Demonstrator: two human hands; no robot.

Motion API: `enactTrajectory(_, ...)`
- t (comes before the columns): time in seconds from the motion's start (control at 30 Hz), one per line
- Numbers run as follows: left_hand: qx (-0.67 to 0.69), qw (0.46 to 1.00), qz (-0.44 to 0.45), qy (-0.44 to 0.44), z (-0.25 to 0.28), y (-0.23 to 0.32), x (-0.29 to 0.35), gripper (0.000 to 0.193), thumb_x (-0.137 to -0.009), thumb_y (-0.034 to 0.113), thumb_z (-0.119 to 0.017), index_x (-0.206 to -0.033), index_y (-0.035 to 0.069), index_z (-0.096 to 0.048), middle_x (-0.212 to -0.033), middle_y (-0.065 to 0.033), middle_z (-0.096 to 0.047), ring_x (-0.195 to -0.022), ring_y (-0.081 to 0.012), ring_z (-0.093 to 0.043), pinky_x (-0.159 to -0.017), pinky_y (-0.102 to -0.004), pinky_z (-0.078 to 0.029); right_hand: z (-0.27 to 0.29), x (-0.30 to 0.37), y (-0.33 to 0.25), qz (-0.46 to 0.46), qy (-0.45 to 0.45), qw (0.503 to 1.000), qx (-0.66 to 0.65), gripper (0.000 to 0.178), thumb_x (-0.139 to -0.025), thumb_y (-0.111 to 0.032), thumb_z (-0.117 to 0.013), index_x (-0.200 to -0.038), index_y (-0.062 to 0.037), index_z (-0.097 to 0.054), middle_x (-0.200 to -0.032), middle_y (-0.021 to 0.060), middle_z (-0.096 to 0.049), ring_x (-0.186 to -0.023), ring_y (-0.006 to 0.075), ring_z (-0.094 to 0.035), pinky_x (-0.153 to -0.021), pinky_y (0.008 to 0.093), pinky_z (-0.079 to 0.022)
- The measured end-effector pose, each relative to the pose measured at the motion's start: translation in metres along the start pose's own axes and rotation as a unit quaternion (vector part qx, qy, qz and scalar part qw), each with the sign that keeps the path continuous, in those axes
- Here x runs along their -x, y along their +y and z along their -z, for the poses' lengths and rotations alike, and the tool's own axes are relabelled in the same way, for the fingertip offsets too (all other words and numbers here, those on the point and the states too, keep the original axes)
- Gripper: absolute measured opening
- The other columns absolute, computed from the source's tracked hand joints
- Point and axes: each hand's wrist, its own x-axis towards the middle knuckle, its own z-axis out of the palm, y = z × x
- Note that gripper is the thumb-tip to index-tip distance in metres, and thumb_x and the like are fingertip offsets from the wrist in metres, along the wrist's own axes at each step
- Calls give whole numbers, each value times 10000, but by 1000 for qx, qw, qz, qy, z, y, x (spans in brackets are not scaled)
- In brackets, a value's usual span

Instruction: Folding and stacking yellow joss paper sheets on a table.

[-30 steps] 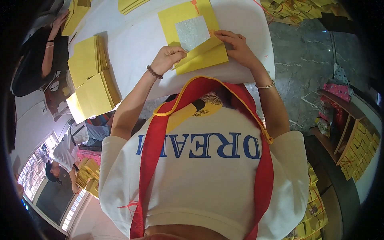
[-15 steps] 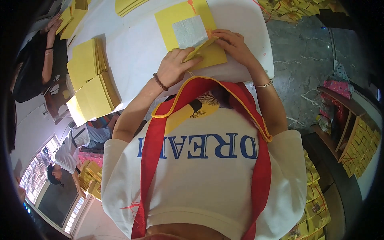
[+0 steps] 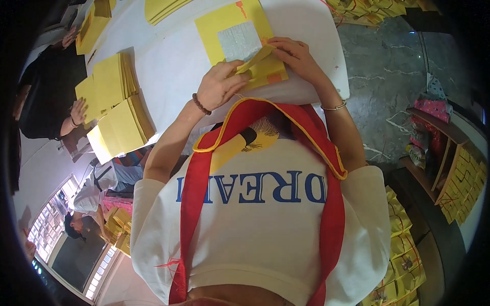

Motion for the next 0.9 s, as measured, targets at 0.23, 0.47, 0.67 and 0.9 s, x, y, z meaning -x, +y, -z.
enactTrajectory(0.23,105,980,151,70,-2,-5,0,229,-811,100,-588,-1022,39,-527,-1069,-128,-565,-744,-273,-602,-611,-354,-507,-4,2,-14,10,32,995,89,292,-866,-214,-553,-1143,-124,-575,-1208,5,-563,-1084,127,-503,-989,322,-222)
enactTrajectory(0.47,69,993,79,58,20,-10,11,418,-771,103,-627,-1168,62,-504,-1111,-107,-566,-963,-287,-544,-809,-376,-410,-5,1,-1,20,25,999,-6,252,-804,-117,-586,-1055,-135,-595,-1174,-16,-585,-1056,131,-528,-970,319,-233)
enactTrajectory(0.67,-118,983,106,97,-7,-38,30,424,-693,82,-596,-1114,131,-573,-1093,-43,-572,-1038,-226,-500,-859,-366,-349,-3,-1,-5,18,23,999,14,278,-767,-47,-586,-1031,-129,-607,-1162,0,-587,-1093,162,-523,-969,332,-248)
enactTrajectory(0.9,-189,973,47,124,19,-21,28,366,-693,79,-567,-1045,166,-611,-1039,-34,-585,-976,-187,-533,-798,-336,-388,7,5,-56,126,50,970,201,267,-725,-45,-620,-982,-119,-623,-1151,70,-582,-1148,246,-498,-939,376,-351)
